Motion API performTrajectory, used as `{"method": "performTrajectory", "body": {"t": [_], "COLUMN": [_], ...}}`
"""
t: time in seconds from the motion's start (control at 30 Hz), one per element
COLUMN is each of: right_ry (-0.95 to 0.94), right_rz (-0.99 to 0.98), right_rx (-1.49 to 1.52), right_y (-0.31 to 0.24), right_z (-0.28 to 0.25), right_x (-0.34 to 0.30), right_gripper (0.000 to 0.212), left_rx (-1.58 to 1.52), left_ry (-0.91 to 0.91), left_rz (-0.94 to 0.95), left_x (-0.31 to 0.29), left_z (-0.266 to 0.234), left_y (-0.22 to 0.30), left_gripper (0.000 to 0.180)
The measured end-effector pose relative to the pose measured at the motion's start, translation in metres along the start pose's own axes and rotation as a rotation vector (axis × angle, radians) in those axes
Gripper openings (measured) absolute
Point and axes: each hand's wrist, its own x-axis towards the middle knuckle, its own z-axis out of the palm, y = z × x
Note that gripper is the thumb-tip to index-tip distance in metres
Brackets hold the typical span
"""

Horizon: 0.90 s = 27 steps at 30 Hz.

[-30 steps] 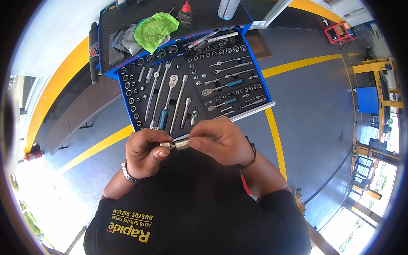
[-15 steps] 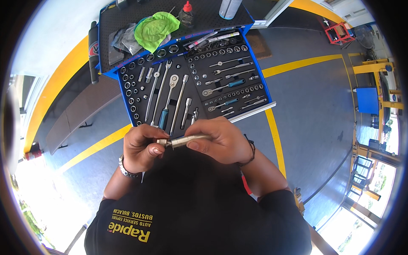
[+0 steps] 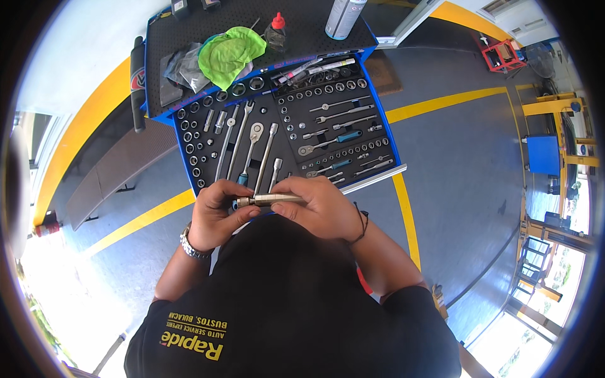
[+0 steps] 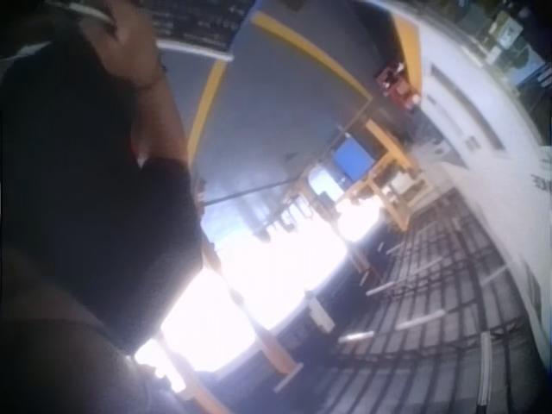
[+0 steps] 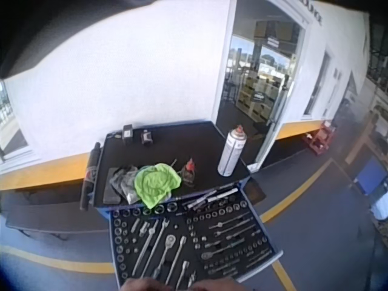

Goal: The person organizes tools in a blue toolbox, wiping a socket with a cloth and placing it in a drawer. They open and close multiple drawers, inspecting and arranging sockets, wrenches, and spray cans. The person picks up a ratchet and socket, assembles them, and places them back in the drawer before closing it.

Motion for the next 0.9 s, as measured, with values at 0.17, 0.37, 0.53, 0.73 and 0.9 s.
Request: {"method": "performTrajectory", "body": {"t": [0.17,0.37,0.53,0.73,0.9], "right_ry": [-0.072,0.092,0.356,0.545,0.635], "right_rz": [0.034,0.183,0.052,0.051,-0.044], "right_rx": [0.146,0.197,0.026,-0.044,-0.014], "right_y": [0.029,0.067,0.13,0.192,0.2], "right_z": [-0.013,-0.03,-0.078,-0.139,-0.139], "right_x": [0.009,0.034,0.088,0.147,0.138], "right_gripper": [0.029,0.029,0.031,0.041,0.031], "left_rx": [0.028,0.004,-0.046,0.511,0.92], "left_ry": [-0.094,0.124,0.189,0.226,0.253], "left_rz": [0.012,-0.171,-0.316,0.058,0.193], "left_x": [0.018,0.052,0.138,0.239,0.24], "left_z": [0.005,0.035,0.052,0.06,0.055], "left_y": [-0.005,-0.048,-0.102,-0.154,-0.167], "left_gripper": [0.03,0.029,0.029,0.026,0.026]}}
